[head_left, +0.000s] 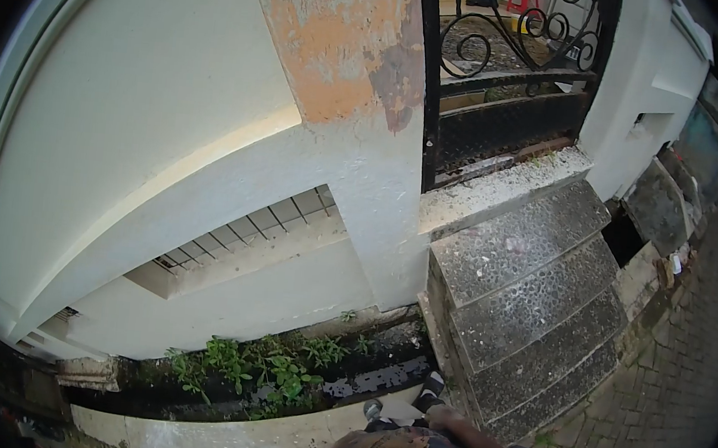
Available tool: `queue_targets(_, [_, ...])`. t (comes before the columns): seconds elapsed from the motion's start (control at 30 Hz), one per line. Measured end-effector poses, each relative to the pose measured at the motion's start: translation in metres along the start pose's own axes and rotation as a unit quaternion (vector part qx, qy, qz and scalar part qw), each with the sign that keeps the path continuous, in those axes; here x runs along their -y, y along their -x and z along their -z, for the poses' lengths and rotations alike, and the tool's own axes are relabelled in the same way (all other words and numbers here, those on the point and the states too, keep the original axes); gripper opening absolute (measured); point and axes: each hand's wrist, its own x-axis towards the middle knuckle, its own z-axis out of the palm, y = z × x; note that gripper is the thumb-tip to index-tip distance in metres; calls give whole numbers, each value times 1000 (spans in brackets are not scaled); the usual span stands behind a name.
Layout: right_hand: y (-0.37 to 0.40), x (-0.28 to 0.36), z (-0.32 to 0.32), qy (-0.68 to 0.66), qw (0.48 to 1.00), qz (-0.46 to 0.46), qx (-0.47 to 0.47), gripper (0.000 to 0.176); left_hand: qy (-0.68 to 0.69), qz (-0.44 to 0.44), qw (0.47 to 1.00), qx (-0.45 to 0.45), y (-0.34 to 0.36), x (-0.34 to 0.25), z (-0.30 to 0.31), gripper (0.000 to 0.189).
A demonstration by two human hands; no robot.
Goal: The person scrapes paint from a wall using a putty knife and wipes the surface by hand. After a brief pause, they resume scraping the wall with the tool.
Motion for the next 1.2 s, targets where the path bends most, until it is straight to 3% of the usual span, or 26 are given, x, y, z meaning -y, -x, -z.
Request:
queue_targets(0.27, [47, 25, 17, -197, 974, -43, -106, 21, -12, -52, 995, 88, 26, -29, 10, 37])
queue_targets(0.37, [45, 19, 30, -317, 948, 5, 18, 18, -16, -64, 992, 104, 38, -41, 29, 36])
queue_targets(0.43, [56, 26, 48, -351, 932, 81, 21, 18, 28, -63, 992, 109, 39, -49, 36, 34])
queue_targets(0.5, [42, 7, 35, -434, 881, 189, 11, 19, -42, -67, 994, 79, 48, -91, 38, 33])
queue_targets(0.53, [49, 8, 51, -421, 895, 140, 44, 22, -74, -62, 993, 65, 54, -113, 37, 33])
queue_targets(0.7, [49, 5, 92, -315, 938, 143, 3, 13, -136, -30, 990, 11, 36, -123, 30, 33])
queue_targets(0.73, [50, 3, 97, -353, 920, 169, 4, 12, -189, -48, 981, 21, 36, -145, 32, 29])
queue_targets(0.77, [46, -2, 96, -388, 901, 195, 1, 11, -238, -117, 964, -1, 27, -127, 37, 25])
queue_targets(0.83, [27, -20, 84, -368, 910, 189, 3, 11, -344, -89, 935, 1, 30, -186, 39, 20])
queue_targets(0.97, [0, -40, 65, -335, 929, 158, -11, 13, -518, 59, 853, -27, 19, -248, 9, 17])
queue_targets(1.03, [54, -13, 117, -314, 931, 173, -68, 15, -560, 90, 823, -29, 18, -284, 1, 20])
queue_targets(1.07, [87, 7, 146, -318, 933, 138, -100, 18, -514, 67, 855, -26, 27, -308, 4, 25])
queue_targets(1.1, [69, 0, 142, -316, 933, 144, -99, 19, -466, 42, 884, -19, 32, -335, 11, 31])
queue_targets(1.17, [34, -29, 116, -310, 936, 140, -86, 21, -425, -38, 903, -43, 38, -378, 34, 40])
queue_targets(1.2, [40, -27, 125, -304, 933, 147, -122, 22, -456, -80, 881, -101, 42, -401, 45, 39])
